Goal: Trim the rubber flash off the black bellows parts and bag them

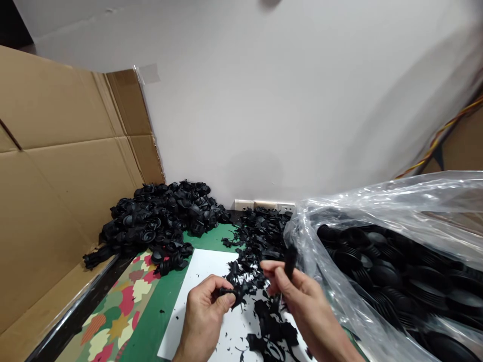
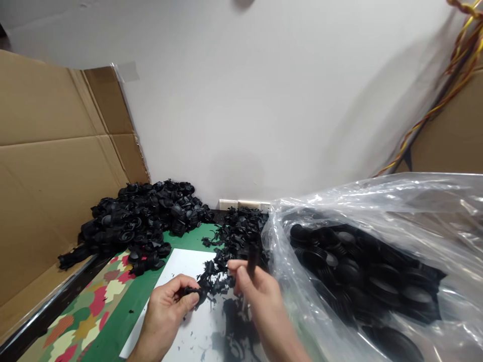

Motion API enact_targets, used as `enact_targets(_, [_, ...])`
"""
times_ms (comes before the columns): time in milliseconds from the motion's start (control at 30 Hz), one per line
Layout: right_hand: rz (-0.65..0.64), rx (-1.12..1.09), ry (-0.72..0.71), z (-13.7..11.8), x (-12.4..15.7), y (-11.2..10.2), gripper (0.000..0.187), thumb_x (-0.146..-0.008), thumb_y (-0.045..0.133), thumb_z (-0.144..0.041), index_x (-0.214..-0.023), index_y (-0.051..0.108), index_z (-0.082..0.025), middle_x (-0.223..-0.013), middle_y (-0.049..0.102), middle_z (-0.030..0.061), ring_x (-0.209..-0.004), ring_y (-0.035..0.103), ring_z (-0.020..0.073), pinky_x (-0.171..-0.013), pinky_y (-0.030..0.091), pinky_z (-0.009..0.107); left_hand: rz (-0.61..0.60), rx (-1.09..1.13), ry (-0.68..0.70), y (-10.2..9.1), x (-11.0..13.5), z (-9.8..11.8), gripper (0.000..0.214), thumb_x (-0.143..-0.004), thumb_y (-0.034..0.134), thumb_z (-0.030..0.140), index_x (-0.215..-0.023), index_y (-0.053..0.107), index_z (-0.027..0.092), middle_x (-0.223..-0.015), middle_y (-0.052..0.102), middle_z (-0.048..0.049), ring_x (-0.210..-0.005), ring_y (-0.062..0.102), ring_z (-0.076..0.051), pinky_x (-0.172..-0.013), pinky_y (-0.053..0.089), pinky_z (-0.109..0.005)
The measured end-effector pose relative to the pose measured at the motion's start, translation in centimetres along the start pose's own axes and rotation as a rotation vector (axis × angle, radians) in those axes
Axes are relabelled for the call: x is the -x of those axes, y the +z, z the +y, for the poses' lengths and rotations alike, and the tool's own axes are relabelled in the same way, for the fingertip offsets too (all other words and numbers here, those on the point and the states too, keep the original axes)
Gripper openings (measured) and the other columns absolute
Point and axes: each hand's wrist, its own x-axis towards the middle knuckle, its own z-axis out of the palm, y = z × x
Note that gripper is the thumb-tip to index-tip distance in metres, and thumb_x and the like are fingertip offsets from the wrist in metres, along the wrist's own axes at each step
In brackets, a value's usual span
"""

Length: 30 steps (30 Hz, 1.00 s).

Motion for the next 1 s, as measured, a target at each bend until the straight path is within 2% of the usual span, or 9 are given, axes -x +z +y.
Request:
enact_targets(67, [0.036, 0.016, -0.086, -0.1, -0.2, -0.6, 0.055, -0.070, 0.058, -0.066, -0.097, 0.068, -0.019, -0.068, 0.056, 0.0014, -0.067, 0.048, 0.0174, -0.061, 0.036, 0.028, 0.005, -0.003, -0.014, 0.0, 0.1, 0.0, 0.001, -0.060, 0.064, 0.017, -0.059, 0.064, 0.018, -0.047, 0.049, 0.0052, -0.048, 0.041, -0.011, -0.048, 0.035, -0.021])
enact_targets(133, [0.020, 0.026, -0.150, -0.2, -0.1, -0.8, 0.057, -0.072, 0.054, -0.067, -0.099, 0.066, -0.019, -0.061, 0.050, -0.0014, -0.059, 0.045, 0.0155, -0.056, 0.034, 0.027, 0.007, -0.010, -0.027, 0.1, 0.1, 0.0, 0.000, -0.060, 0.064, 0.018, -0.060, 0.064, 0.018, -0.047, 0.049, 0.0055, -0.047, 0.040, -0.011, -0.048, 0.034, -0.021])
enact_targets(233, [-0.054, -0.002, -0.136, -0.2, 0.2, -0.3, 0.056, -0.075, 0.048, -0.068, -0.091, 0.062, -0.016, -0.048, 0.045, -0.0046, -0.045, 0.039, 0.0126, -0.047, 0.029, 0.026, -0.008, -0.027, -0.026, 0.2, 0.2, -0.1, 0.001, -0.061, 0.064, 0.018, -0.061, 0.064, 0.017, -0.049, 0.051, 0.0047, -0.049, 0.042, -0.011, -0.049, 0.034, -0.021])
enact_targets(333, [-0.094, -0.061, -0.081, -0.2, 0.6, 0.6, 0.045, -0.069, 0.063, -0.061, -0.080, 0.057, -0.017, -0.044, 0.046, -0.0055, -0.044, 0.042, 0.0116, -0.046, 0.031, 0.024, -0.029, -0.039, -0.014, 0.2, 0.2, -0.1, 0.001, -0.062, 0.064, 0.017, -0.061, 0.064, 0.017, -0.052, 0.054, 0.0037, -0.051, 0.044, -0.012, -0.050, 0.035, -0.022])
enact_targets(433, [-0.131, -0.093, -0.131, 0.1, 0.8, 1.0, 0.037, -0.063, 0.073, -0.050, -0.076, 0.060, -0.018, -0.055, 0.052, -0.0030, -0.046, 0.045, 0.0112, -0.045, 0.036, 0.023, -0.050, -0.043, -0.006, 0.1, 0.3, -0.2, 0.002, -0.063, 0.063, 0.016, -0.061, 0.063, 0.017, -0.054, 0.054, 0.0037, -0.052, 0.045, -0.012, -0.050, 0.035, -0.022])
enact_targets(567, [-0.092, 0.026, -0.340, 0.9, 0.7, 1.1, 0.021, -0.069, 0.070, -0.040, -0.075, 0.067, -0.020, -0.078, 0.062, 0.0035, -0.056, 0.053, 0.0145, -0.049, 0.043, 0.025, -0.067, -0.070, 0.018, 0.1, 0.3, -0.4, 0.003, -0.063, 0.062, 0.016, -0.061, 0.063, 0.018, -0.055, 0.053, 0.0042, -0.054, 0.045, -0.013, -0.052, 0.035, -0.022])
enact_targets(667, [-0.061, 0.081, -0.401, 1.2, 0.8, 1.2, 0.015, -0.069, 0.071, -0.036, -0.072, 0.069, -0.021, -0.073, 0.063, 0.0029, -0.067, 0.058, 0.0190, -0.059, 0.048, 0.028, -0.075, -0.096, 0.054, 0.2, 0.3, -0.5, 0.003, -0.064, 0.062, 0.016, -0.062, 0.063, 0.018, -0.057, 0.053, 0.0039, -0.055, 0.045, -0.013, -0.053, 0.035, -0.022])
enact_targets(833, [-0.080, 0.001, -0.321, 0.7, 1.3, 1.7, 0.020, -0.069, 0.071, -0.039, -0.068, 0.067, -0.019, -0.063, 0.060, 0.0012, -0.054, 0.057, 0.0164, -0.051, 0.047, 0.027, -0.083, -0.125, 0.097, 0.2, 0.3, -0.7, 0.005, -0.065, 0.061, 0.015, -0.062, 0.063, 0.018, -0.060, 0.054, 0.0030, -0.058, 0.046, -0.014, -0.055, 0.035, -0.023])
enact_targets(1000, [-0.061, -0.070, -0.249, 0.2, 1.6, 2.0, 0.021, -0.065, 0.075, -0.037, -0.066, 0.067, -0.018, -0.060, 0.060, -0.0005, -0.052, 0.057, 0.0151, -0.050, 0.046, 0.025, -0.085, -0.164, 0.126, 0.1, 0.5, -0.8, 0.005, -0.066, 0.061, 0.015, -0.063, 0.062, 0.018, -0.061, 0.055, 0.0028, -0.059, 0.047, -0.014, -0.056, 0.035, -0.023])
